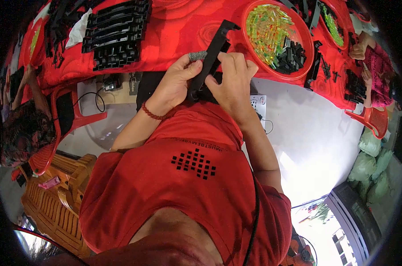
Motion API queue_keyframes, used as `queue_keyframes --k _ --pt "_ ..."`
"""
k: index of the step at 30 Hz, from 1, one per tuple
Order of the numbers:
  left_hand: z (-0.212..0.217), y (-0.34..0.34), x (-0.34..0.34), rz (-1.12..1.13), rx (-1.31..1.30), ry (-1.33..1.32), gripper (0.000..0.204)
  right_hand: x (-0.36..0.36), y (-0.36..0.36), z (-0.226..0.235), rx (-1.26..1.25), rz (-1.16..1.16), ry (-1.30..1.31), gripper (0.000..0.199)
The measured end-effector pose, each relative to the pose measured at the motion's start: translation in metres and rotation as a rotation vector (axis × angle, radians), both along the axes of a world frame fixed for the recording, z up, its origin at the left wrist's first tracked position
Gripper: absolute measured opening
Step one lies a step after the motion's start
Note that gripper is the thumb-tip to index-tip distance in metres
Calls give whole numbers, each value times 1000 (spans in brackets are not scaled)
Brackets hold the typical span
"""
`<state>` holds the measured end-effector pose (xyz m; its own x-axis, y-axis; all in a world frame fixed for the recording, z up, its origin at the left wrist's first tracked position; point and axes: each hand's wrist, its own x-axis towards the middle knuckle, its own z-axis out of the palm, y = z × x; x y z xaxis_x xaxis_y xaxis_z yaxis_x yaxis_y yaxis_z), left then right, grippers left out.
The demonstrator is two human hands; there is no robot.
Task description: Assembling black plastic components into a larger housing unit by hand.
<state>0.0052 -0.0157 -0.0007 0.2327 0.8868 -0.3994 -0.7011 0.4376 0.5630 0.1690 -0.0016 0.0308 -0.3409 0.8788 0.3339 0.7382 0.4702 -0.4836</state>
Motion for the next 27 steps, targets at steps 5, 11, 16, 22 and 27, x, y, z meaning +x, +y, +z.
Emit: queue_keyframes --k 5,11,16,22,27 --pt "3 1 -1 -15 -18 26 23 2 -1 -8 49 -2 19 53" --pt "-4 1 -5 -86 37 56 31 3 -2 -5 31 0 28 53" --pt "-3 3 -2 -49 -8 24 23 4 -1 -6 89 11 31 51" --pt "-7 3 -1 -41 -2 14 23 4 -2 -7 125 20 39 50" --pt "-9 2 -1 -27 -4 7 24 3 -1 -8 143 31 39 50"
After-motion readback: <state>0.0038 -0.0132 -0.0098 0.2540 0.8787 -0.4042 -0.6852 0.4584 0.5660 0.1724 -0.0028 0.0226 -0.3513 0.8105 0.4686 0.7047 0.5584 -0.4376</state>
